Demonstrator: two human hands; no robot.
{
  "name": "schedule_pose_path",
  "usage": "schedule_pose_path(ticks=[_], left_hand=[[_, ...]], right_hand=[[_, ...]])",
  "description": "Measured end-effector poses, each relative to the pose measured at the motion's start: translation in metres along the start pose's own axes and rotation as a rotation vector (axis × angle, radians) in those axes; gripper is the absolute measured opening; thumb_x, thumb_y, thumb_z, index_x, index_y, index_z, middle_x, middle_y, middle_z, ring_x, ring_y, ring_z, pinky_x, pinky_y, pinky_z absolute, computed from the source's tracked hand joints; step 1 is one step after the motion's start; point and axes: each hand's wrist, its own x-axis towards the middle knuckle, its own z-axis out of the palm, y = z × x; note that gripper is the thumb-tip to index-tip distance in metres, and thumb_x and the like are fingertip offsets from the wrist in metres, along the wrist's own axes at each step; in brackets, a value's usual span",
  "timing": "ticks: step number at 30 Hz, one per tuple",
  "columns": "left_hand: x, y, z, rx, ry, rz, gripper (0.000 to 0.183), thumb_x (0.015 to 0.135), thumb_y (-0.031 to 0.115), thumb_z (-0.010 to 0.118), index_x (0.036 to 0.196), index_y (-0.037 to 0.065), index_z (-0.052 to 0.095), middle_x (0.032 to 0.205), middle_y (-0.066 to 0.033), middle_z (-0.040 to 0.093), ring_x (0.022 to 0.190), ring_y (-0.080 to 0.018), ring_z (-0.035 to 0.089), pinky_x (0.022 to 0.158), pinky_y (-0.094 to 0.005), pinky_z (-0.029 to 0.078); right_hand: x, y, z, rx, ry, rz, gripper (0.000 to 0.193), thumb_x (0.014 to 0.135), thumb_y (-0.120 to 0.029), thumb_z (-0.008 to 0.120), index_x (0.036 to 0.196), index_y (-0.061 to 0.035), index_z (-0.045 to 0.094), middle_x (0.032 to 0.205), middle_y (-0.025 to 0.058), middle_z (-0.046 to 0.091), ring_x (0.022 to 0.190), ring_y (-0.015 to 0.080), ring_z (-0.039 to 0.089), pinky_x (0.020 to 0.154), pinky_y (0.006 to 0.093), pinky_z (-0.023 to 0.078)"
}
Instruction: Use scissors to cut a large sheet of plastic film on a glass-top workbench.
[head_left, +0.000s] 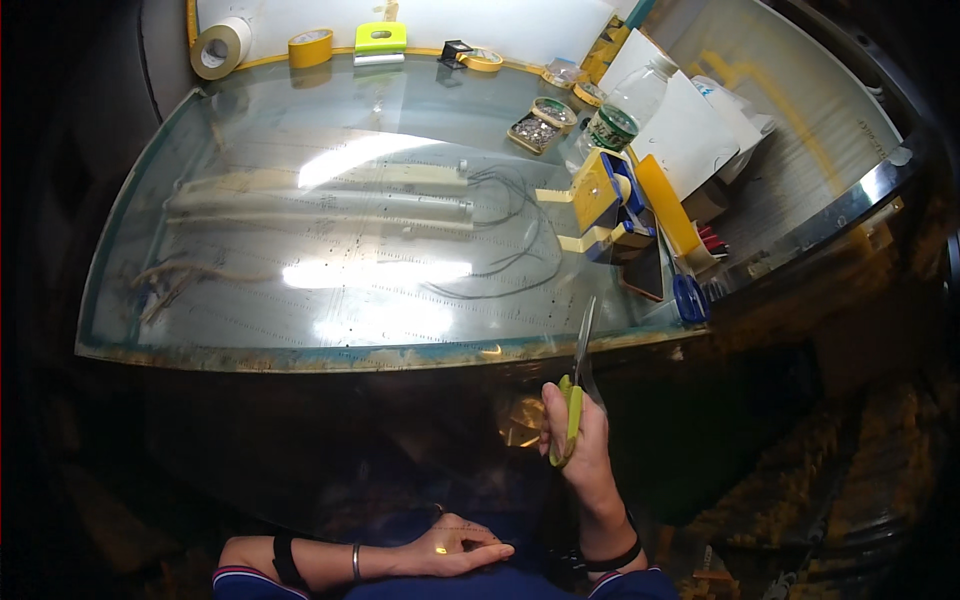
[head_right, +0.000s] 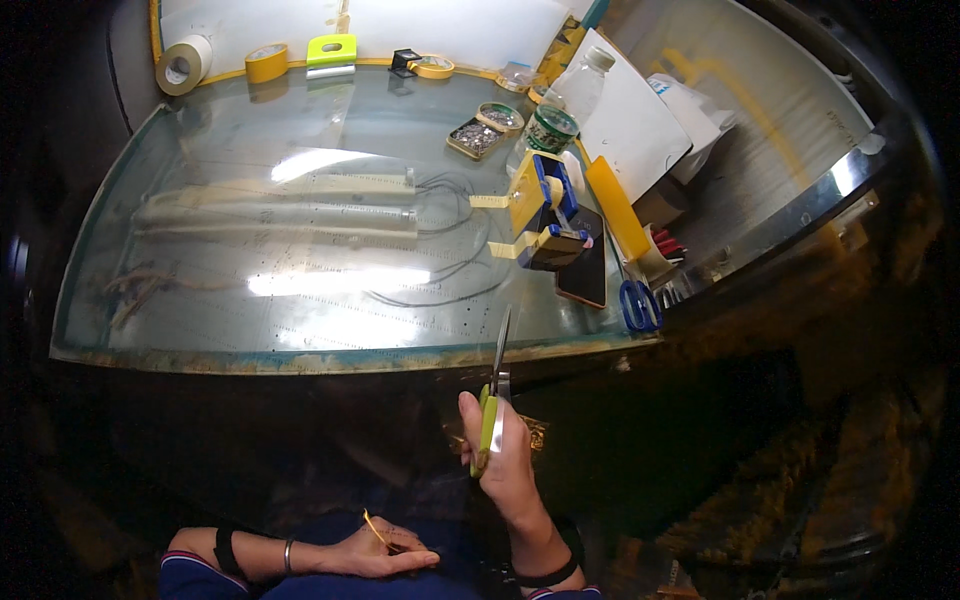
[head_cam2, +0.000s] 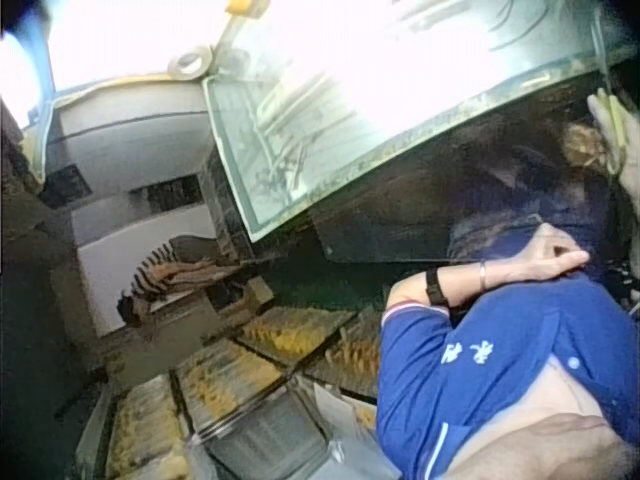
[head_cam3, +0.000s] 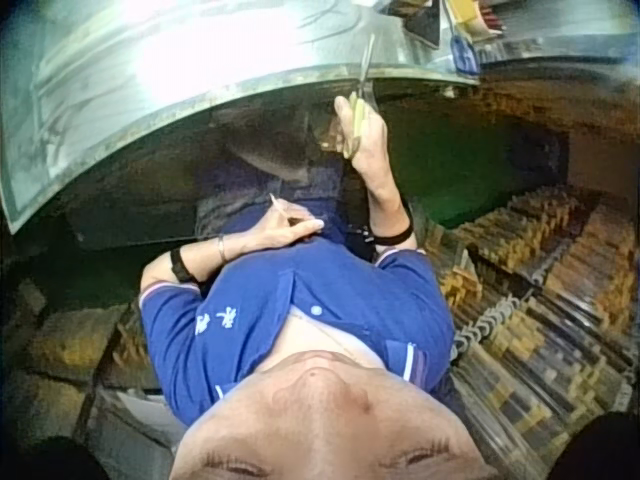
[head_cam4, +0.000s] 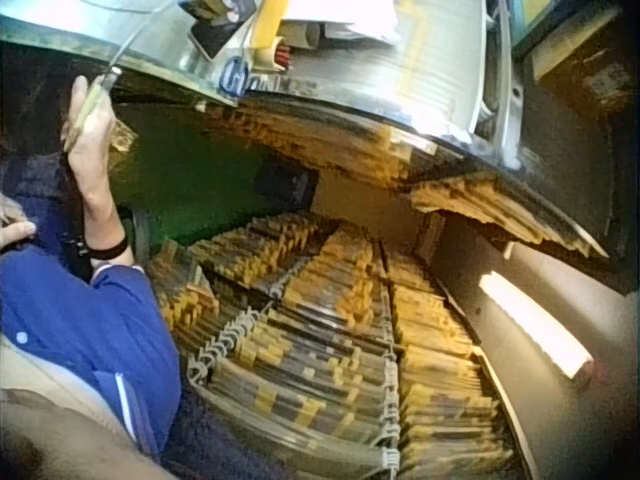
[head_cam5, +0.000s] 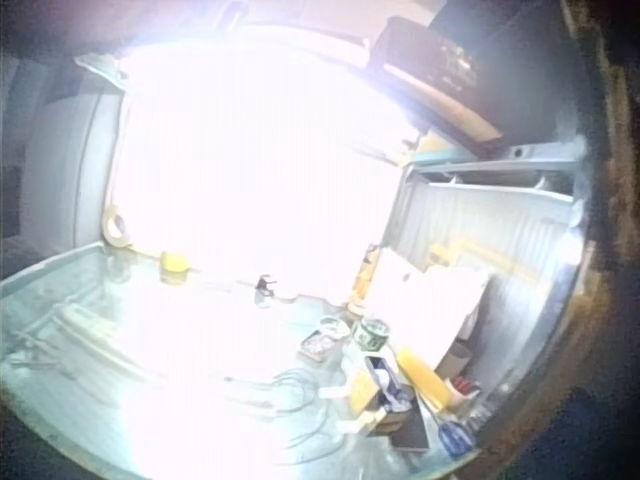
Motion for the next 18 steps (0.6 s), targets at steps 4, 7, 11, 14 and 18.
schedule_pose_path(ticks=[4,7,11,14,18], left_hand=[[0.001,-0.008,-0.001,0.043,-0.022,0.024,0.028,0.086,0.026,0.060,0.084,-0.001,0.067,0.070,-0.0073,0.065,0.063,-0.0098,0.058,0.059,-0.0231,0.046],[0.001,-0.003,-0.001,0.038,-0.024,-0.005,0.027,0.086,0.026,0.060,0.085,-0.001,0.067,0.071,-0.0085,0.065,0.064,-0.0109,0.058,0.060,-0.0238,0.046],[0.003,-0.013,-0.002,0.095,-0.035,0.000,0.029,0.086,0.026,0.060,0.085,-0.001,0.067,0.072,-0.0096,0.065,0.065,-0.0122,0.059,0.062,-0.0240,0.046],[0.005,-0.006,-0.004,0.121,-0.055,-0.022,0.030,0.086,0.028,0.059,0.085,-0.001,0.067,0.074,-0.0099,0.066,0.066,-0.0130,0.060,0.062,-0.0242,0.047],[0.005,-0.019,-0.001,0.127,-0.030,0.000,0.031,0.085,0.031,0.059,0.084,0.002,0.068,0.073,-0.0078,0.066,0.064,-0.0108,0.058,0.059,-0.0242,0.046]], right_hand=[[0.010,0.000,-0.003,-0.007,0.050,-0.018,0.027,0.090,-0.029,0.052,0.077,-0.0059,0.048,0.060,-0.0016,0.044,0.049,0.0059,0.044,0.045,0.0199,0.039],[0.011,-0.003,-0.002,0.001,0.051,-0.021,0.027,0.090,-0.030,0.052,0.078,-0.0060,0.048,0.061,-0.0016,0.044,0.050,0.0059,0.044,0.045,0.0199,0.039],[0.008,-0.012,-0.003,0.077,0.058,0.077,0.028,0.089,-0.030,0.053,0.077,-0.0061,0.048,0.061,-0.0015,0.044,0.051,0.0058,0.045,0.046,0.0202,0.039],[0.008,-0.015,-0.006,0.044,0.072,0.071,0.027,0.089,-0.031,0.054,0.077,-0.0062,0.049,0.062,-0.0014,0.044,0.052,0.0056,0.045,0.047,0.0201,0.039],[0.015,-0.013,-0.008,0.060,0.147,-0.041,0.033,0.088,-0.032,0.056,0.069,-0.0059,0.048,0.055,-0.0008,0.045,0.046,0.0071,0.046,0.043,0.0214,0.038]])
